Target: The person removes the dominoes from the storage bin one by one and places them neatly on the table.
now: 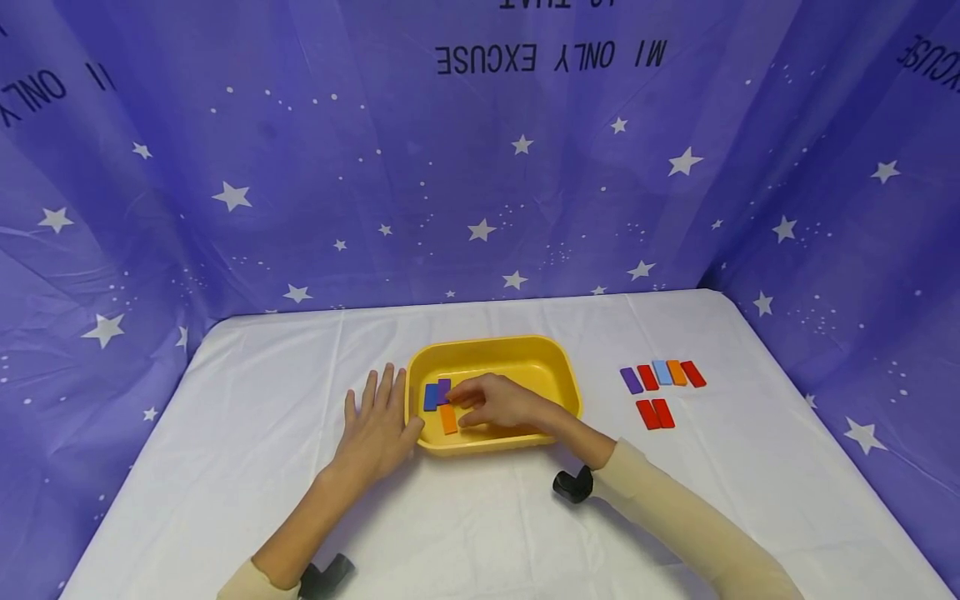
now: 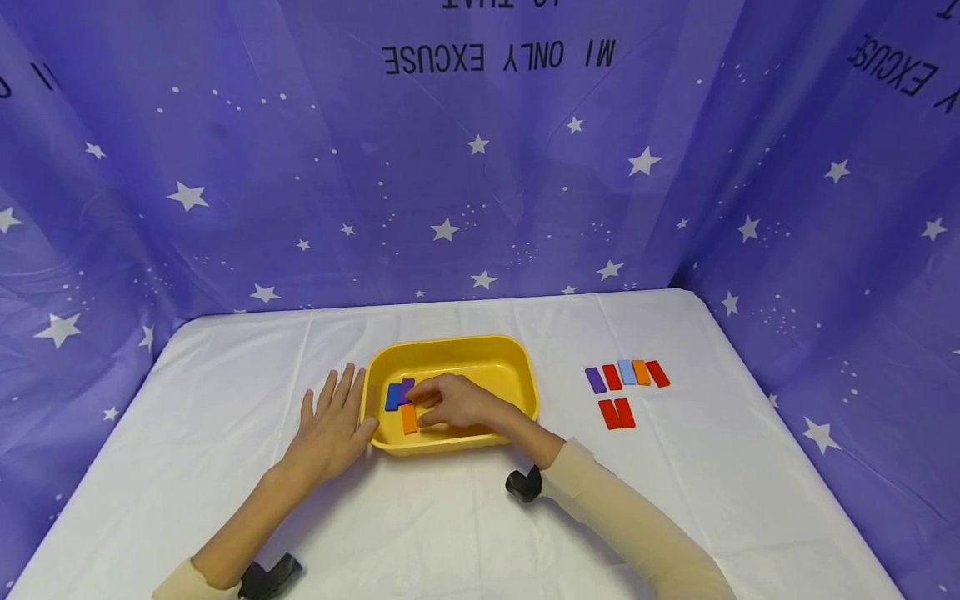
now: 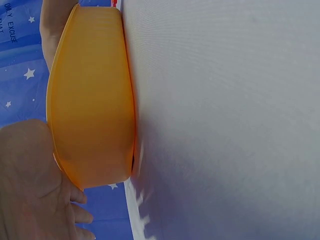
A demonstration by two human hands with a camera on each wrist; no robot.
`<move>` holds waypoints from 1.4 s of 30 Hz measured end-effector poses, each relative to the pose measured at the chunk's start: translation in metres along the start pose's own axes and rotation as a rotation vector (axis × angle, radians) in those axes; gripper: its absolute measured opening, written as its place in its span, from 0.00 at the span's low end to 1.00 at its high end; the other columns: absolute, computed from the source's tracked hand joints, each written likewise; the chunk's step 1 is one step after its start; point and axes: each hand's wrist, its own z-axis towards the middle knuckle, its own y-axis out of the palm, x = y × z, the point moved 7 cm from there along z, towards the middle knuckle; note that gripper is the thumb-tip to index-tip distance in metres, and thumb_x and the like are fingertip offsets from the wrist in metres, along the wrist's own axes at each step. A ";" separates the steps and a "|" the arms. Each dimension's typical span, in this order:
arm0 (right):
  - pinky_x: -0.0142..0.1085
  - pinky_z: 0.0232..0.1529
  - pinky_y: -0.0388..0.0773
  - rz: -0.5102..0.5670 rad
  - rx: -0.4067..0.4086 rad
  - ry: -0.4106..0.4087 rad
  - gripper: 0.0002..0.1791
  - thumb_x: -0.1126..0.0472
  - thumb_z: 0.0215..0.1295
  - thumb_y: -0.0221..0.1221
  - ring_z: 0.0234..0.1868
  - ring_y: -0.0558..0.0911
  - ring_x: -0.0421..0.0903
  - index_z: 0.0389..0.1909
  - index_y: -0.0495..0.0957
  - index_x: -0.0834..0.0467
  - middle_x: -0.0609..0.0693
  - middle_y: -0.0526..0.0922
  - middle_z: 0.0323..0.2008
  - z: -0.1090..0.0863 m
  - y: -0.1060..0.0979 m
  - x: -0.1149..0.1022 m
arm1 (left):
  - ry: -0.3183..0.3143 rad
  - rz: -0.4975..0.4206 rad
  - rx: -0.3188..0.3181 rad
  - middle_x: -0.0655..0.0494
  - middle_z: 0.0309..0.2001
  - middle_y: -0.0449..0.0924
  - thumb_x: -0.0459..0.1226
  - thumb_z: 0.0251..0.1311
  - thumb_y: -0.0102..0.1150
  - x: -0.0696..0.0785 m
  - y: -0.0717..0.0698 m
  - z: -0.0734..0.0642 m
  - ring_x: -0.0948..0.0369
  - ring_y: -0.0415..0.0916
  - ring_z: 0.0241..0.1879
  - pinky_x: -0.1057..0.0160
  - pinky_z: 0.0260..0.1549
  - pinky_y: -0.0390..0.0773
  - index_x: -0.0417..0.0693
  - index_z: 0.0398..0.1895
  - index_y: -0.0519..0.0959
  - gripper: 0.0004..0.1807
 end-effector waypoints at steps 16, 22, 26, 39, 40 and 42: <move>0.31 0.48 0.75 -0.137 -0.004 -0.020 0.24 0.66 0.57 0.71 0.43 0.77 0.46 0.56 0.82 0.61 0.50 0.84 0.51 0.012 0.008 -0.008 | 0.005 -0.007 -0.002 0.35 0.78 0.43 0.47 0.69 0.44 -0.001 -0.001 0.000 0.38 0.37 0.76 0.30 0.66 0.36 0.33 0.78 0.49 0.40; 0.31 0.46 0.74 -0.214 -0.005 -0.033 0.24 0.66 0.55 0.72 0.42 0.74 0.44 0.55 0.83 0.59 0.48 0.80 0.45 0.014 0.011 -0.007 | 0.003 -0.004 -0.001 0.36 0.78 0.43 0.46 0.69 0.45 0.000 -0.001 0.000 0.38 0.37 0.76 0.30 0.66 0.36 0.34 0.78 0.49 0.40; 0.32 0.45 0.73 -0.256 -0.001 -0.053 0.24 0.66 0.54 0.72 0.41 0.74 0.44 0.54 0.83 0.59 0.48 0.79 0.44 0.014 0.011 -0.007 | 0.005 -0.005 0.003 0.36 0.78 0.43 0.46 0.69 0.46 0.001 -0.001 0.001 0.38 0.38 0.76 0.30 0.66 0.37 0.34 0.78 0.49 0.40; 0.32 0.47 0.73 -0.301 0.002 -0.068 0.22 0.63 0.55 0.72 0.42 0.75 0.43 0.53 0.83 0.58 0.48 0.80 0.44 0.013 0.011 -0.008 | -0.002 0.000 -0.017 0.36 0.78 0.42 0.47 0.71 0.45 0.000 0.000 0.000 0.38 0.36 0.76 0.30 0.66 0.35 0.34 0.78 0.47 0.41; 0.32 0.47 0.73 -0.305 0.000 -0.068 0.22 0.63 0.55 0.73 0.41 0.75 0.43 0.53 0.83 0.58 0.48 0.80 0.44 0.013 0.011 -0.008 | -0.003 -0.001 -0.020 0.36 0.78 0.41 0.47 0.71 0.44 0.000 0.001 0.000 0.38 0.35 0.76 0.31 0.66 0.35 0.34 0.78 0.47 0.41; 0.32 0.48 0.74 -0.307 -0.004 -0.060 0.22 0.63 0.56 0.73 0.41 0.75 0.43 0.53 0.82 0.58 0.48 0.80 0.44 0.014 0.012 -0.008 | 0.001 -0.001 -0.019 0.35 0.78 0.41 0.47 0.71 0.44 -0.001 0.001 0.001 0.38 0.35 0.76 0.30 0.66 0.35 0.34 0.78 0.47 0.41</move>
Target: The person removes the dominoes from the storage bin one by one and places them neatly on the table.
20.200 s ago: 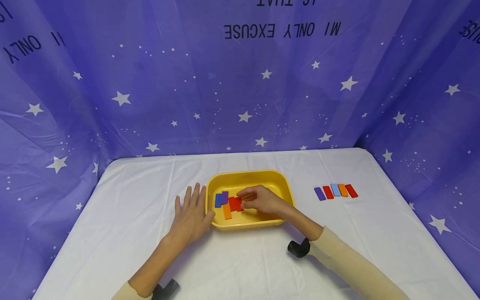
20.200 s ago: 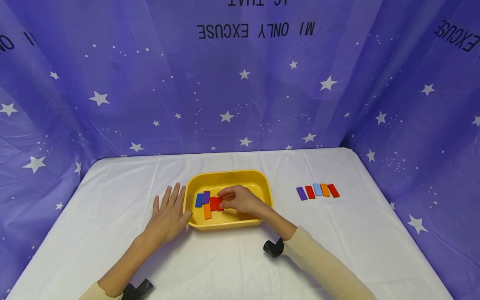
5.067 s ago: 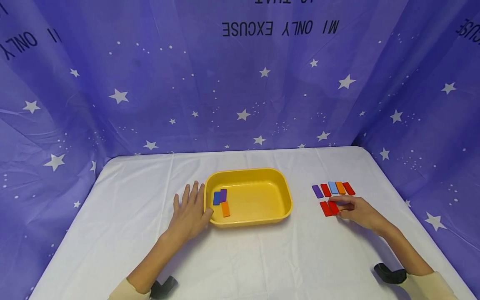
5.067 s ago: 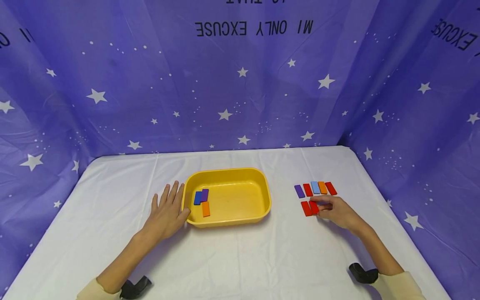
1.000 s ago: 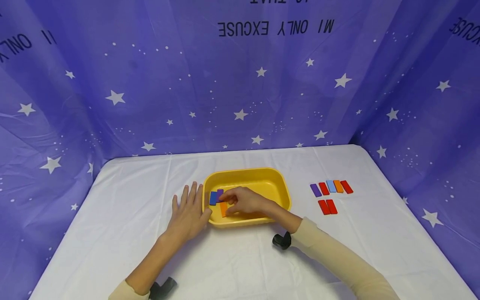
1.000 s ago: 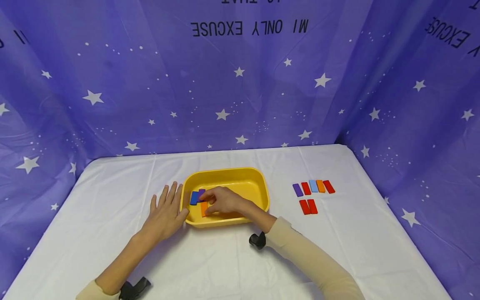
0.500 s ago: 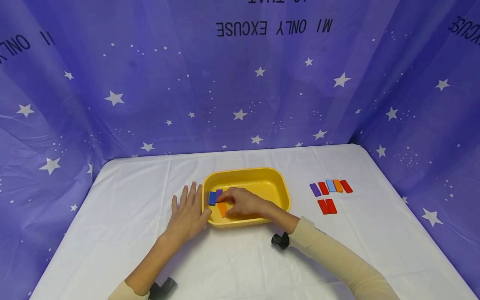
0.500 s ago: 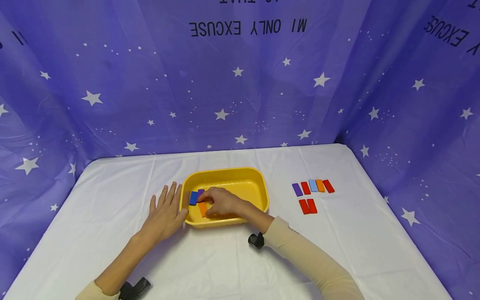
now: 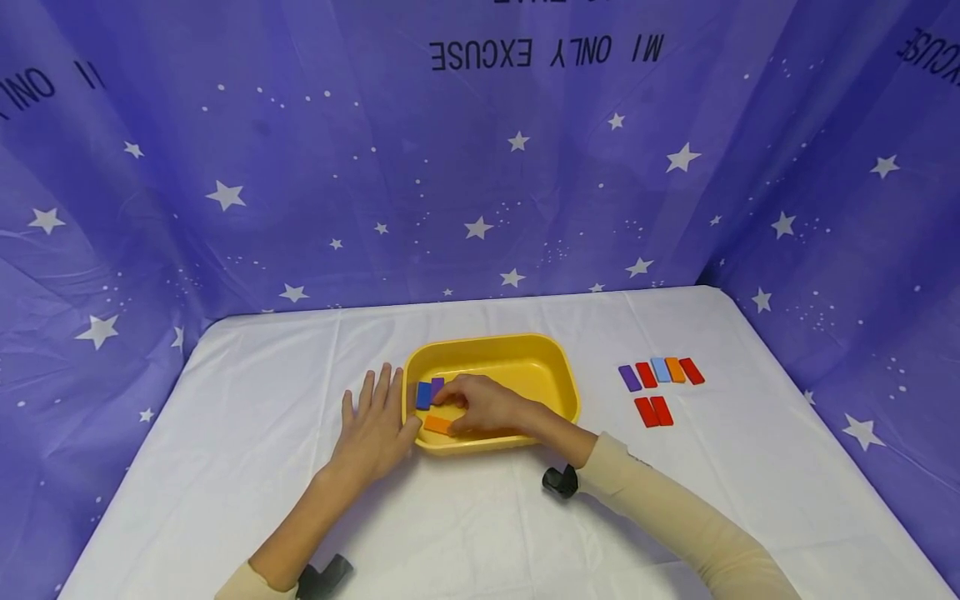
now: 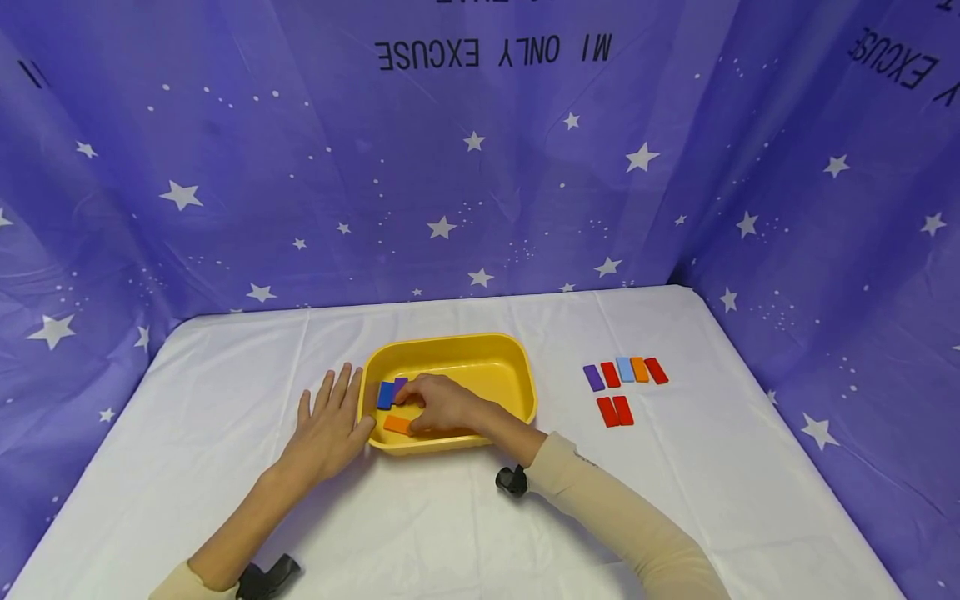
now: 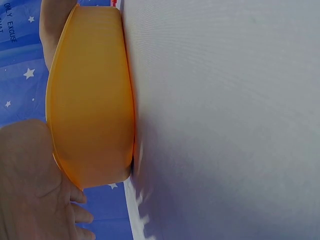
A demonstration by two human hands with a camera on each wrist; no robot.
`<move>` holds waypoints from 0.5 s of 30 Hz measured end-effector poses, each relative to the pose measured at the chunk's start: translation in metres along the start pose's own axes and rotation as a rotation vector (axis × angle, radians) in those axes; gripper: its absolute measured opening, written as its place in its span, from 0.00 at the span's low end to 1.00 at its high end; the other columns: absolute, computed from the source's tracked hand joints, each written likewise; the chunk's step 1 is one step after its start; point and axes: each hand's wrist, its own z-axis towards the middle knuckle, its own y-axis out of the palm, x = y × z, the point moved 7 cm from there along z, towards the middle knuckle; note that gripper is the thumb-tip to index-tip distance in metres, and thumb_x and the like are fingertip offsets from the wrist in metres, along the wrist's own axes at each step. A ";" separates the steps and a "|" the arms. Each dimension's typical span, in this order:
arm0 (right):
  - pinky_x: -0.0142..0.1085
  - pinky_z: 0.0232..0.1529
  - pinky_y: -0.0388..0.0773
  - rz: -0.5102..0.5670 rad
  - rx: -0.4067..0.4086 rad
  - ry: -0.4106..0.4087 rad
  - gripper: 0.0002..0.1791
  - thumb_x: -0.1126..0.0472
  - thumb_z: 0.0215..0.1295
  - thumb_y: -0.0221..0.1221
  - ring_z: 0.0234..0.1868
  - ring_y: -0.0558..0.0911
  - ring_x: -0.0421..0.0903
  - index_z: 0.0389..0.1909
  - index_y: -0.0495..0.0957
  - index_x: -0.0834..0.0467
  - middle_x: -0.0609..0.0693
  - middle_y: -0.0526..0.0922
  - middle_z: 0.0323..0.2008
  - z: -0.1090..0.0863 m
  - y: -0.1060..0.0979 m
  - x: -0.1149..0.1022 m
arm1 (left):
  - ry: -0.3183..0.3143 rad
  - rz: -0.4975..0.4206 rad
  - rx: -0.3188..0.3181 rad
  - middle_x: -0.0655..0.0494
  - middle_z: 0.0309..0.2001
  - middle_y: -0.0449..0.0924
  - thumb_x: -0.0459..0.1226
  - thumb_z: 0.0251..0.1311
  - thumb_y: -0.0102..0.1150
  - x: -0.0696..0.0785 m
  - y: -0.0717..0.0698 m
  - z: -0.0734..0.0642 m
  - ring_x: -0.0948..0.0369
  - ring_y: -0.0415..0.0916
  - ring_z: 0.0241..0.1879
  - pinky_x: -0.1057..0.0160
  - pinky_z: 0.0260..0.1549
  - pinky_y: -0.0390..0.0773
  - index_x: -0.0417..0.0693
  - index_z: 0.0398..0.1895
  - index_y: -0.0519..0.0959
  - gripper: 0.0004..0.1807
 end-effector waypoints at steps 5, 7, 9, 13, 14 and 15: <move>0.31 0.50 0.75 0.018 -0.010 0.018 0.21 0.66 0.56 0.71 0.43 0.77 0.42 0.52 0.82 0.58 0.46 0.80 0.43 0.000 0.002 0.000 | 0.002 -0.003 0.003 0.35 0.78 0.42 0.47 0.70 0.45 -0.001 0.001 0.000 0.37 0.36 0.76 0.30 0.66 0.35 0.33 0.78 0.47 0.41; 0.31 0.50 0.75 0.022 -0.012 0.014 0.20 0.66 0.56 0.71 0.44 0.77 0.42 0.52 0.82 0.58 0.47 0.80 0.43 0.000 0.002 0.000 | 0.001 -0.006 0.002 0.36 0.78 0.42 0.47 0.70 0.45 -0.001 0.002 0.000 0.38 0.36 0.76 0.30 0.66 0.34 0.34 0.78 0.47 0.41; 0.31 0.50 0.75 0.027 -0.016 0.011 0.20 0.65 0.57 0.71 0.44 0.77 0.42 0.51 0.83 0.57 0.46 0.81 0.43 0.000 0.003 0.000 | 0.002 -0.009 0.004 0.36 0.78 0.42 0.47 0.70 0.45 -0.001 0.002 0.000 0.38 0.36 0.76 0.30 0.66 0.34 0.34 0.78 0.47 0.41; 0.30 0.50 0.75 0.026 -0.030 0.001 0.19 0.63 0.57 0.71 0.43 0.77 0.40 0.51 0.83 0.57 0.45 0.81 0.44 0.000 0.004 -0.001 | 0.004 -0.006 0.006 0.36 0.78 0.42 0.47 0.70 0.45 -0.001 0.001 0.000 0.38 0.36 0.76 0.30 0.66 0.35 0.34 0.78 0.47 0.41; 0.29 0.50 0.75 0.027 -0.033 0.000 0.19 0.63 0.57 0.71 0.43 0.77 0.40 0.51 0.83 0.57 0.44 0.81 0.43 0.000 0.004 -0.002 | 0.003 -0.007 0.005 0.36 0.78 0.42 0.47 0.70 0.45 -0.001 0.000 0.000 0.38 0.36 0.76 0.30 0.66 0.35 0.33 0.78 0.47 0.41; 0.29 0.49 0.75 0.025 -0.035 -0.001 0.18 0.63 0.58 0.71 0.43 0.77 0.39 0.50 0.83 0.56 0.43 0.81 0.43 0.000 0.004 -0.002 | 0.002 -0.007 0.005 0.36 0.78 0.41 0.47 0.70 0.44 -0.001 0.000 0.000 0.38 0.36 0.76 0.30 0.66 0.35 0.34 0.78 0.47 0.41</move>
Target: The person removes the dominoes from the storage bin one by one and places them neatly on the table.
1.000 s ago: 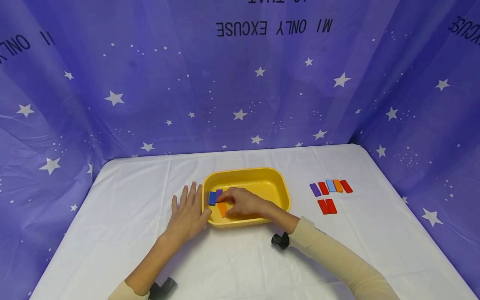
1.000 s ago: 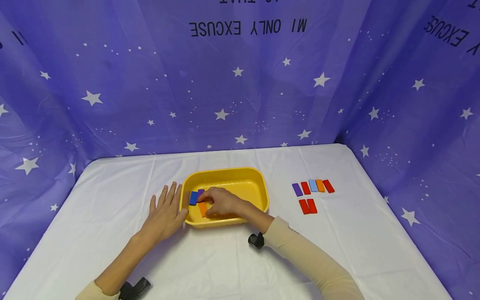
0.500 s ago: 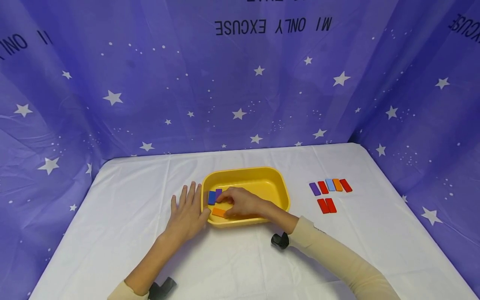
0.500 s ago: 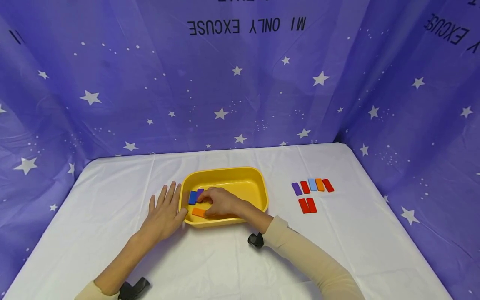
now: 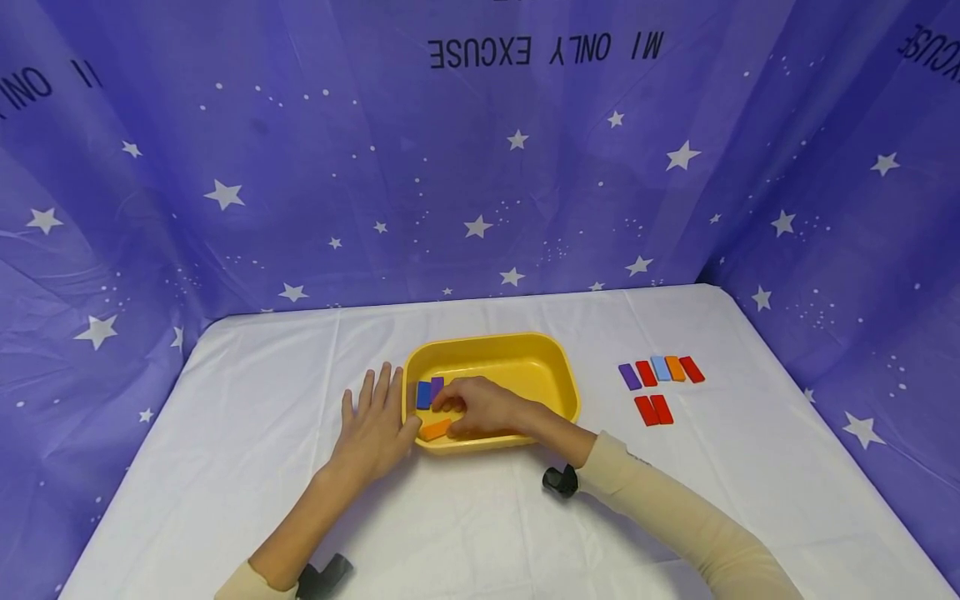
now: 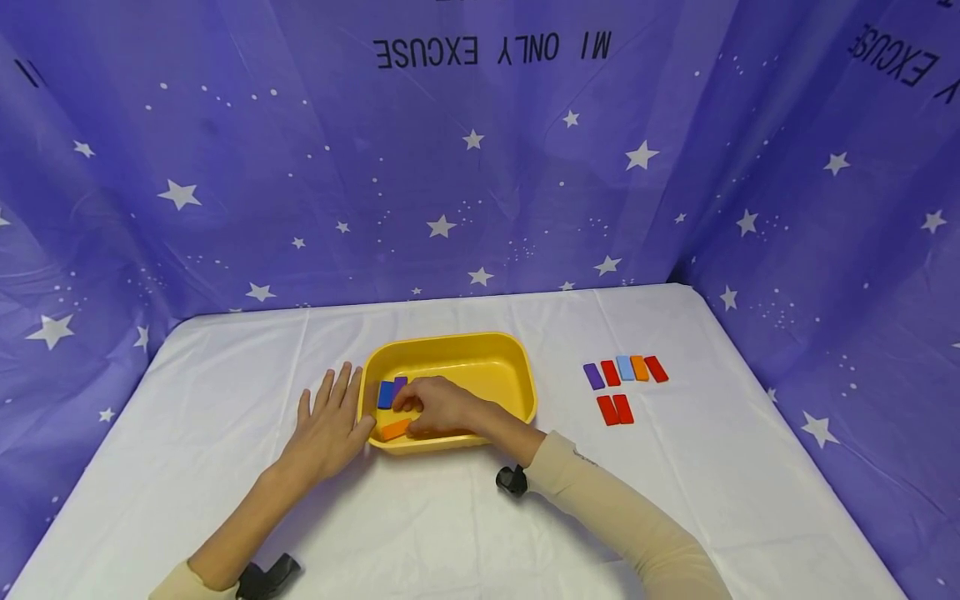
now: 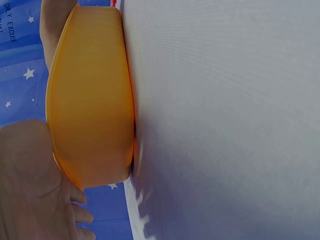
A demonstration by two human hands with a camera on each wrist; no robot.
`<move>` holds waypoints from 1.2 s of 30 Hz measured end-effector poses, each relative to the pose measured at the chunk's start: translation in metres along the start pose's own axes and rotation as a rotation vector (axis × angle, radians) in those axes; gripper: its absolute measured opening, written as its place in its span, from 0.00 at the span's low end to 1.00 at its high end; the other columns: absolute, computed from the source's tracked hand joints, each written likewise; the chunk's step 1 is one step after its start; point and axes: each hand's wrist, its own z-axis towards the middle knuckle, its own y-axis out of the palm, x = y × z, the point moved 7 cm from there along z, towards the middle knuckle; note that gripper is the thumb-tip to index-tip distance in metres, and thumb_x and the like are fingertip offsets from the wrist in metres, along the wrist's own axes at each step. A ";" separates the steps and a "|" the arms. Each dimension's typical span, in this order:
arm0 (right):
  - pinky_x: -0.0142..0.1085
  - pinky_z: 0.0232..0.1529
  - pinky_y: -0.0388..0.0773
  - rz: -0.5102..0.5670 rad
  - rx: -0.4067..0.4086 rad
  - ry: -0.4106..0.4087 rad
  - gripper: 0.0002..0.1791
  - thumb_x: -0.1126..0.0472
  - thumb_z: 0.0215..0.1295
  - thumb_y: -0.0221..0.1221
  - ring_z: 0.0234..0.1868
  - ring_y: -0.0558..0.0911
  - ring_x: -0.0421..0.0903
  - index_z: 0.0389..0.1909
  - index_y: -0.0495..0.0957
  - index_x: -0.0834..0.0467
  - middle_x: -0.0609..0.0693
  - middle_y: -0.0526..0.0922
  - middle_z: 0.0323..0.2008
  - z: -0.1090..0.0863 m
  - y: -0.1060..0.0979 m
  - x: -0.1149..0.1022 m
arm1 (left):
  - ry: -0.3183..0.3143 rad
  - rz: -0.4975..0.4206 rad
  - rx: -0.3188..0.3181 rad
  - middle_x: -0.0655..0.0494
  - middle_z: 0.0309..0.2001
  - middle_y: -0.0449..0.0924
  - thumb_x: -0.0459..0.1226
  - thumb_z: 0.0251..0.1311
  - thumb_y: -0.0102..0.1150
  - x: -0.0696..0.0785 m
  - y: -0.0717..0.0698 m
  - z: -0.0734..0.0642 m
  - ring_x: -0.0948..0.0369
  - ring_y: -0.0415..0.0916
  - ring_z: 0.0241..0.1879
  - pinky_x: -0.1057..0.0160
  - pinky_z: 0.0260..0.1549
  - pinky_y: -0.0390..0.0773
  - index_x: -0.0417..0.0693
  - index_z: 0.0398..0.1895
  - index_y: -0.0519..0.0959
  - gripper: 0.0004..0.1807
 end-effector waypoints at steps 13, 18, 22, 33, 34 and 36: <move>0.28 0.42 0.75 -0.086 -0.005 -0.041 0.14 0.63 0.57 0.70 0.36 0.76 0.38 0.46 0.86 0.56 0.41 0.81 0.36 -0.002 0.000 -0.004 | 0.002 0.002 0.005 0.36 0.78 0.42 0.46 0.70 0.44 0.000 0.001 0.000 0.38 0.36 0.76 0.30 0.66 0.35 0.34 0.78 0.48 0.40; 0.27 0.41 0.74 -0.135 -0.020 -0.049 0.17 0.61 0.58 0.70 0.36 0.75 0.38 0.49 0.85 0.56 0.40 0.79 0.36 -0.001 0.002 -0.006 | 0.004 0.003 0.010 0.36 0.78 0.42 0.46 0.70 0.44 0.000 0.000 -0.001 0.38 0.37 0.76 0.31 0.66 0.36 0.34 0.78 0.48 0.40; 0.27 0.40 0.74 -0.141 -0.015 -0.063 0.16 0.62 0.57 0.69 0.35 0.75 0.38 0.48 0.85 0.57 0.41 0.79 0.35 -0.001 0.002 -0.007 | 0.005 -0.002 0.011 0.36 0.78 0.42 0.46 0.70 0.46 0.000 -0.001 -0.001 0.38 0.37 0.76 0.30 0.66 0.36 0.34 0.78 0.48 0.41; 0.30 0.35 0.75 -0.085 0.069 -0.111 0.16 0.63 0.57 0.69 0.31 0.74 0.39 0.48 0.86 0.55 0.45 0.79 0.32 -0.011 -0.014 -0.007 | 0.004 0.000 -0.006 0.36 0.78 0.40 0.47 0.70 0.45 0.001 0.001 0.000 0.38 0.35 0.76 0.30 0.66 0.34 0.34 0.78 0.46 0.41; 0.30 0.35 0.74 -0.086 0.077 -0.109 0.16 0.63 0.58 0.68 0.31 0.74 0.39 0.48 0.86 0.55 0.46 0.78 0.31 -0.012 -0.017 -0.006 | 0.003 0.001 -0.006 0.36 0.78 0.41 0.47 0.70 0.45 0.001 0.001 0.000 0.38 0.35 0.76 0.30 0.66 0.34 0.34 0.78 0.47 0.41; 0.31 0.35 0.74 -0.072 0.096 -0.104 0.16 0.63 0.58 0.68 0.30 0.73 0.40 0.48 0.86 0.55 0.46 0.77 0.30 -0.017 -0.023 -0.005 | -0.001 0.001 -0.007 0.36 0.78 0.41 0.47 0.70 0.45 0.000 0.001 0.000 0.38 0.35 0.76 0.30 0.66 0.34 0.34 0.78 0.47 0.41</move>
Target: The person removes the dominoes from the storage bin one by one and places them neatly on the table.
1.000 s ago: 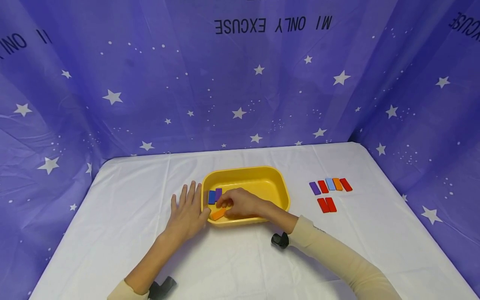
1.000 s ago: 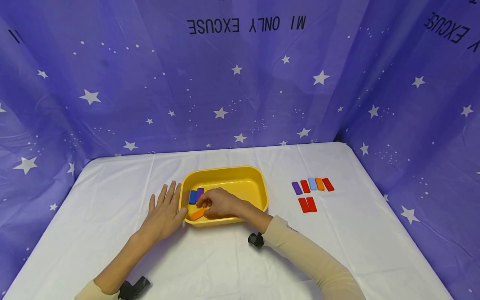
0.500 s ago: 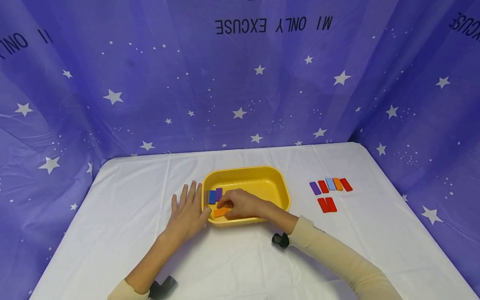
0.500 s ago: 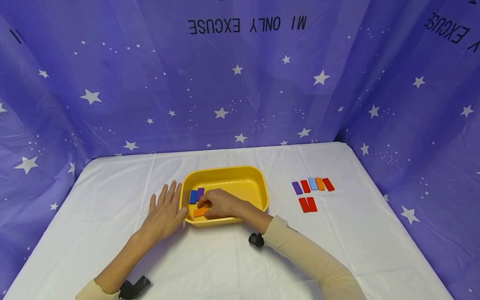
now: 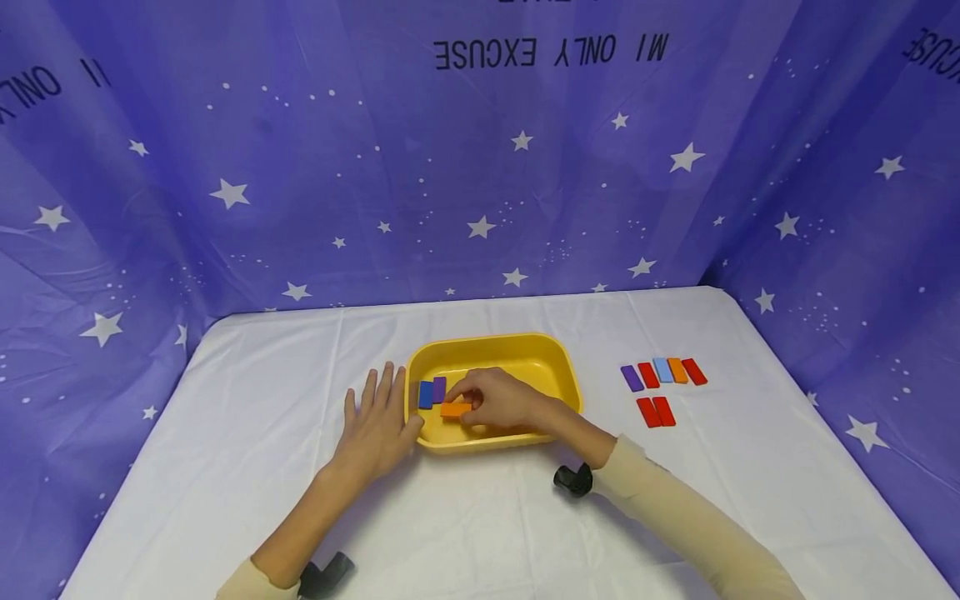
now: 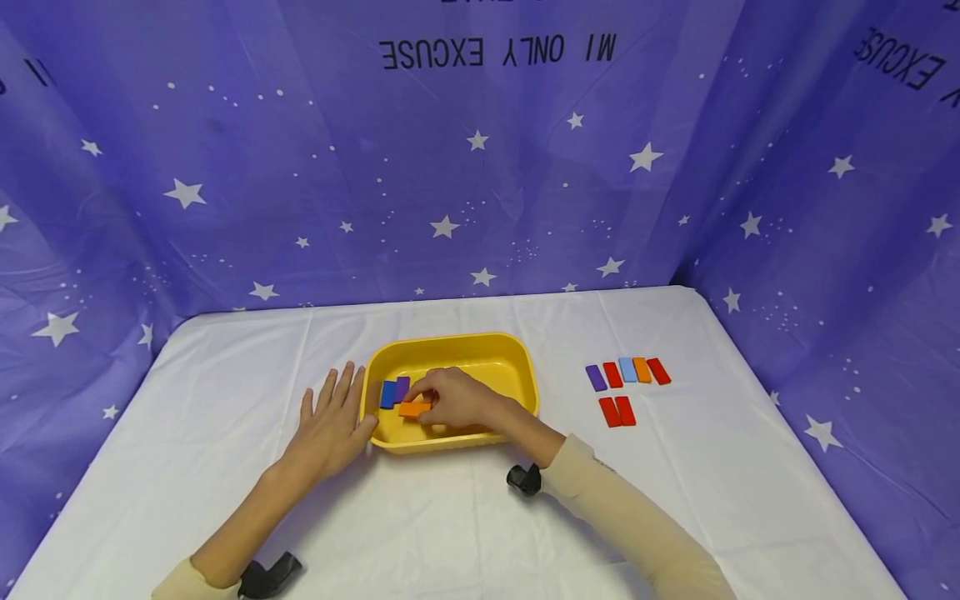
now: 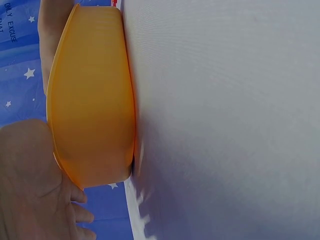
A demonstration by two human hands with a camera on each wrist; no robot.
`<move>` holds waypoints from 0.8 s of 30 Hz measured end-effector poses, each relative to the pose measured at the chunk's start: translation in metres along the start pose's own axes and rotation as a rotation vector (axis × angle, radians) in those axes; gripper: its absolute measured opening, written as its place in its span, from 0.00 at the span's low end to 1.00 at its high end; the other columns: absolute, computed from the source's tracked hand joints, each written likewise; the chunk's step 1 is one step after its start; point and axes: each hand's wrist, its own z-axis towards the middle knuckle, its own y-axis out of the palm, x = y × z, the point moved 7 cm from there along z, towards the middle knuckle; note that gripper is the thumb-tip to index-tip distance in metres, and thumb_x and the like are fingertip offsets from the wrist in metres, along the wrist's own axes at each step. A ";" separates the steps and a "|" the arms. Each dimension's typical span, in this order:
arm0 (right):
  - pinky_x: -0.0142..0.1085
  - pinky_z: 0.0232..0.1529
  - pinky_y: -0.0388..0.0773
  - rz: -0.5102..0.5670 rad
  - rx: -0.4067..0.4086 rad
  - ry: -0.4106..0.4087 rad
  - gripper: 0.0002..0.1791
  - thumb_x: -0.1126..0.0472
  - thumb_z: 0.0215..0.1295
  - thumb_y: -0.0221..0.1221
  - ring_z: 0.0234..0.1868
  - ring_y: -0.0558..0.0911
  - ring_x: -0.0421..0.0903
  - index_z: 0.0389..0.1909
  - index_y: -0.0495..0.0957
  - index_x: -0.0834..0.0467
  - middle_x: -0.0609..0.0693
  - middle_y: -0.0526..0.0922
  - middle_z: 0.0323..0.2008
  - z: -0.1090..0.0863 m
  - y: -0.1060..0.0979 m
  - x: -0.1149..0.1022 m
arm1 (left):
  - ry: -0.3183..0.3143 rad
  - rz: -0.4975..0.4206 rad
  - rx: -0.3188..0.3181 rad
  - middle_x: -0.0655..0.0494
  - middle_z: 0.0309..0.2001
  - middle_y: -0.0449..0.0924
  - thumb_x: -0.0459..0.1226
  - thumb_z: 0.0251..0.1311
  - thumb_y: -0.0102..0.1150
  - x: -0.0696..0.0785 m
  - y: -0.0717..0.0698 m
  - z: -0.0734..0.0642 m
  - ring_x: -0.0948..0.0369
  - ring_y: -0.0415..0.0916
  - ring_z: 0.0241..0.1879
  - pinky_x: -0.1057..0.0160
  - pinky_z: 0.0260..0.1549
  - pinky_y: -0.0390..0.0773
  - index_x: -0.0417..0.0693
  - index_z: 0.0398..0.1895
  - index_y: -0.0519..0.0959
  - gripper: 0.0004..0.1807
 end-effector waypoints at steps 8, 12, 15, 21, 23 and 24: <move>0.33 0.36 0.73 0.110 0.112 0.055 0.18 0.66 0.58 0.67 0.32 0.73 0.42 0.50 0.85 0.54 0.45 0.75 0.29 -0.021 -0.032 0.015 | -0.010 -0.006 -0.007 0.36 0.78 0.40 0.47 0.70 0.45 -0.001 0.001 -0.001 0.38 0.35 0.76 0.31 0.66 0.34 0.34 0.78 0.46 0.41; 0.34 0.35 0.73 0.163 0.158 0.097 0.19 0.66 0.57 0.67 0.32 0.74 0.44 0.51 0.84 0.55 0.46 0.75 0.30 -0.033 -0.048 0.021 | -0.007 -0.012 -0.004 0.37 0.78 0.40 0.46 0.70 0.44 0.000 0.000 -0.001 0.39 0.35 0.76 0.31 0.66 0.35 0.34 0.78 0.46 0.41; 0.34 0.35 0.73 0.182 0.192 0.108 0.19 0.66 0.57 0.68 0.32 0.74 0.45 0.51 0.84 0.55 0.47 0.76 0.31 -0.042 -0.058 0.027 | -0.007 -0.011 -0.001 0.37 0.78 0.41 0.46 0.70 0.45 0.000 -0.001 -0.001 0.39 0.35 0.76 0.31 0.66 0.35 0.34 0.78 0.46 0.41; 0.34 0.34 0.74 0.202 0.289 0.136 0.20 0.67 0.56 0.67 0.33 0.74 0.48 0.52 0.84 0.57 0.49 0.76 0.31 -0.062 -0.078 0.037 | 0.000 -0.015 0.013 0.36 0.78 0.41 0.45 0.69 0.45 -0.001 -0.002 -0.001 0.38 0.36 0.76 0.30 0.66 0.36 0.34 0.78 0.47 0.41; 0.34 0.35 0.74 0.208 0.324 0.150 0.21 0.67 0.55 0.67 0.33 0.74 0.48 0.52 0.84 0.57 0.50 0.75 0.32 -0.070 -0.085 0.042 | 0.000 -0.009 0.016 0.37 0.78 0.42 0.46 0.69 0.45 -0.001 -0.002 -0.001 0.38 0.36 0.76 0.31 0.66 0.36 0.34 0.78 0.47 0.41; 0.34 0.35 0.74 0.208 0.341 0.158 0.21 0.67 0.55 0.67 0.33 0.74 0.48 0.52 0.84 0.57 0.51 0.75 0.32 -0.074 -0.088 0.043 | 0.000 -0.010 0.016 0.37 0.78 0.41 0.46 0.69 0.44 -0.001 -0.001 -0.001 0.39 0.36 0.76 0.31 0.66 0.36 0.34 0.78 0.47 0.41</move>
